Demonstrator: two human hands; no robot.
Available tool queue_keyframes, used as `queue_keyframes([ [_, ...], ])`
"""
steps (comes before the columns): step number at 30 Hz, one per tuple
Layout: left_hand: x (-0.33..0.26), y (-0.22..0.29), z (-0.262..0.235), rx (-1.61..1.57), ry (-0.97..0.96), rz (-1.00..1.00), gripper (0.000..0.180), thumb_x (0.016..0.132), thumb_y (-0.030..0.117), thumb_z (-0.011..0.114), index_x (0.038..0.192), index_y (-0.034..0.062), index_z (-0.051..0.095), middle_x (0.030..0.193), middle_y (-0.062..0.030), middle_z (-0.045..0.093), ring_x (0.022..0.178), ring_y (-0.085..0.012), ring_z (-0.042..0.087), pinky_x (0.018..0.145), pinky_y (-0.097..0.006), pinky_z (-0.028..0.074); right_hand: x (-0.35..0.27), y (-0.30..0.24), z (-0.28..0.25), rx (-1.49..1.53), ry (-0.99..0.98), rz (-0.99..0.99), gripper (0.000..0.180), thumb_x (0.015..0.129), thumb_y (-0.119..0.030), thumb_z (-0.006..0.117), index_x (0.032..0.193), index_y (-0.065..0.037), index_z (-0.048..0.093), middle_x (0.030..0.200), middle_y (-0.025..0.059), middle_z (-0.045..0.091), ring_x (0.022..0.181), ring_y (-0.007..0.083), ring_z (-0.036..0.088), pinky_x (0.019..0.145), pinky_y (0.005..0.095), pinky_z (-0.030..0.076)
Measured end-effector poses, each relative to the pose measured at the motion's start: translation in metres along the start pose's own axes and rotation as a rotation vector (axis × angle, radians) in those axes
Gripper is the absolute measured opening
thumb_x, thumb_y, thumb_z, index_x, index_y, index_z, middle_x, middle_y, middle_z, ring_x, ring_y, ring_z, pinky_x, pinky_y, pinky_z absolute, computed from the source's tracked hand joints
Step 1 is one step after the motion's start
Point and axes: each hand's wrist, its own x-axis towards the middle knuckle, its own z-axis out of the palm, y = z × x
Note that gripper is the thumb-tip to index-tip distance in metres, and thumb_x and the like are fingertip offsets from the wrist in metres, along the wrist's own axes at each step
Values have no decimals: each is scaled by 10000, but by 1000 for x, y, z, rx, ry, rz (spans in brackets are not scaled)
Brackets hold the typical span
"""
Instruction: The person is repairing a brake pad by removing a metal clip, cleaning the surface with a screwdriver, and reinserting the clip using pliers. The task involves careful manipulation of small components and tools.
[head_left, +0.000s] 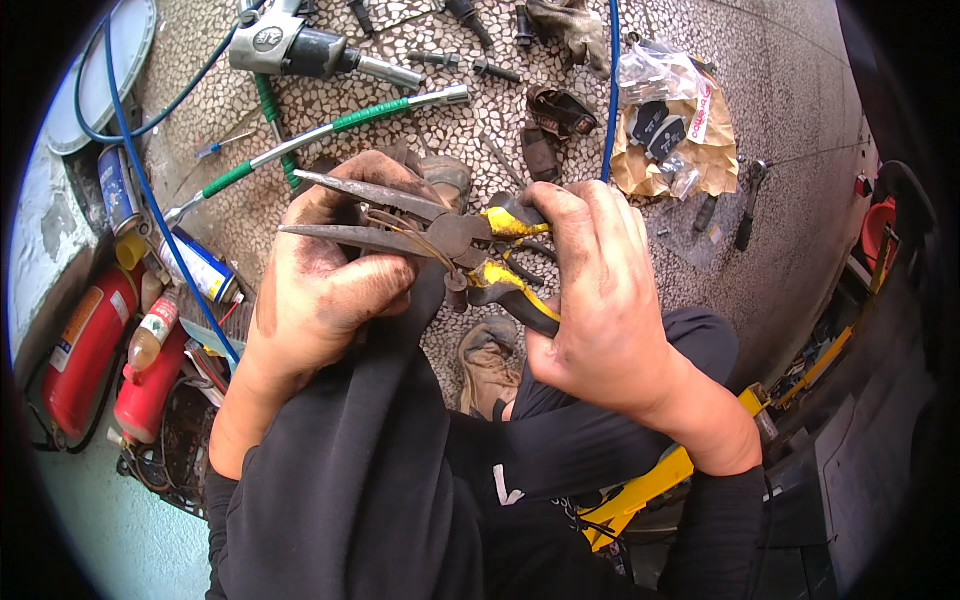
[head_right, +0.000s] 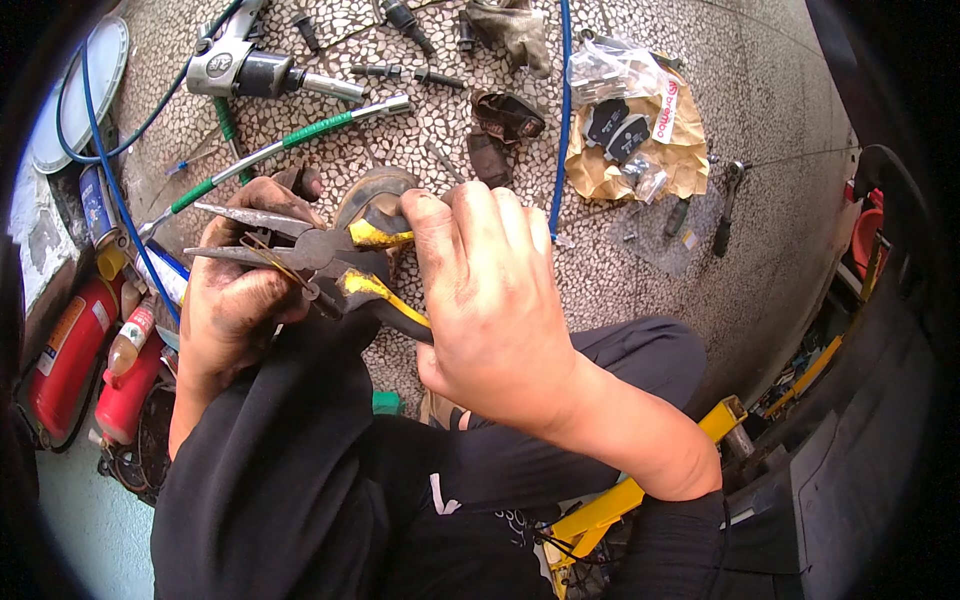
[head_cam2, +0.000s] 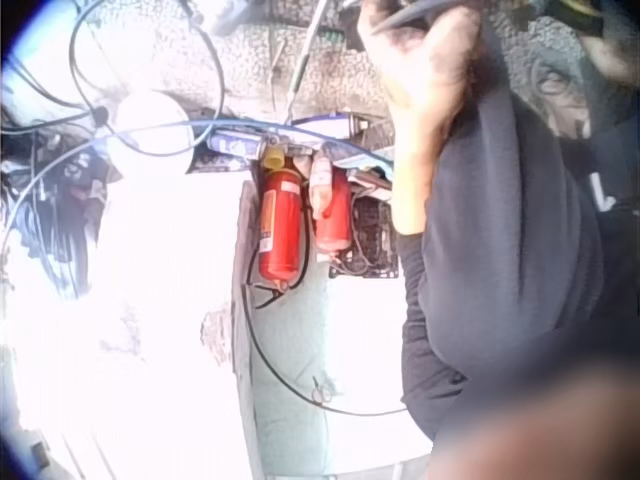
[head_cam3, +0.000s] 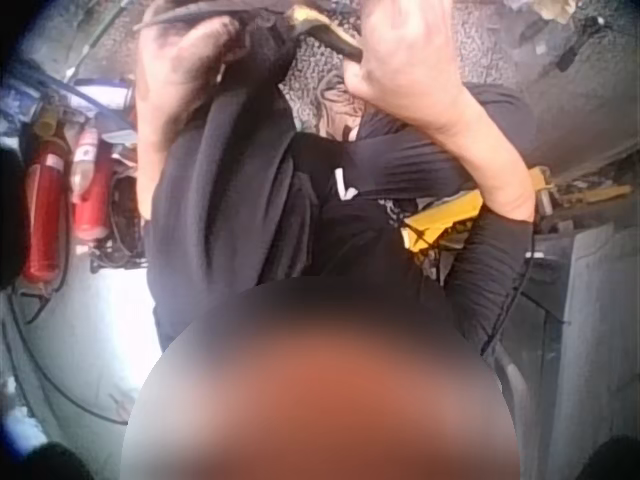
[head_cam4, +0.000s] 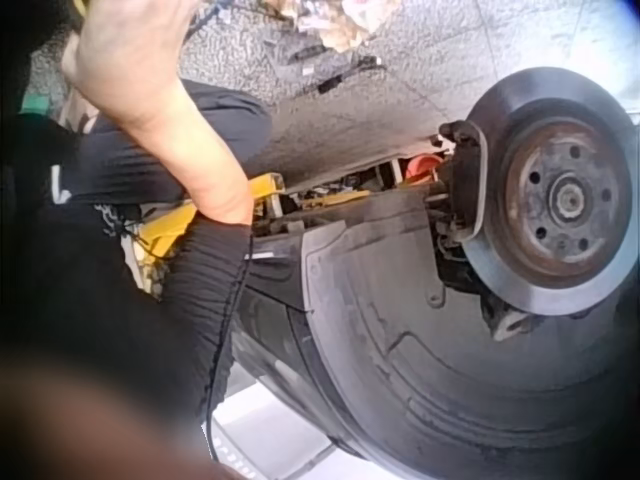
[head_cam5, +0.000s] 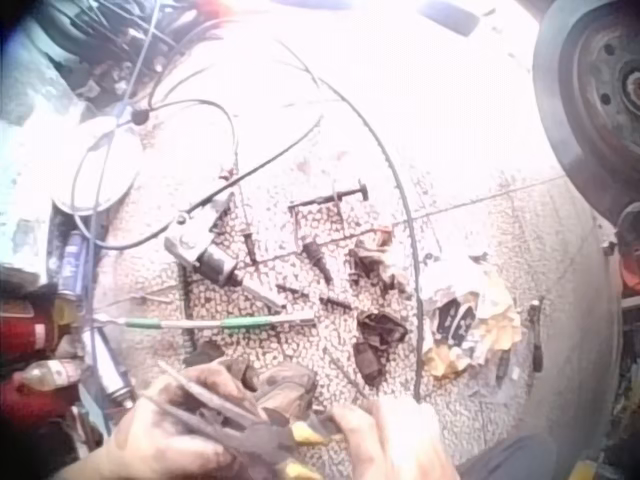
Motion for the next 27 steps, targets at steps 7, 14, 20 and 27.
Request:
queue_keyframes([
  [7, -1, -7, 1, 160, 86, 50, 448, 638, 194, 741, 1010, 33, 549, 916, -29, 610, 638, -66, 530, 498, -189, 355, -3, 1, -5, 137, -62, 7, 795, 508, -32, 688, 1261, 65, 455, 991, 198, 455, 907, 363, 479, 787, 442, 385],
  [14, -3, 3, -4, 60, 11, -70, 471, 700, 94, 673, 1144, 7, 543, 986, -59, 645, 878, -103, 576, 738, -247, 476, -4, -1, -1, 39, -14, 21, 782, 529, -41, 678, 1270, 59, 453, 997, 197, 456, 920, 376, 480, 819, 452, 395],
  [20, 0, -5, -2, 213, 61, 28, 463, 643, 183, 734, 1030, 19, 541, 915, -43, 607, 620, -66, 515, 497, -195, 351, -4, 4, -3, 176, -62, 30, 786, 510, -46, 683, 1260, 55, 472, 1001, 191, 460, 917, 369, 481, 816, 454, 390],
  [27, 0, -2, 2, 49, 61, -4, 437, 672, 161, 723, 1047, 17, 550, 936, -41, 616, 668, -75, 539, 549, -205, 404, -2, -2, -3, 41, 9, 17, 797, 514, -44, 692, 1271, 52, 461, 998, 190, 465, 914, 372, 482, 812, 454, 391],
])
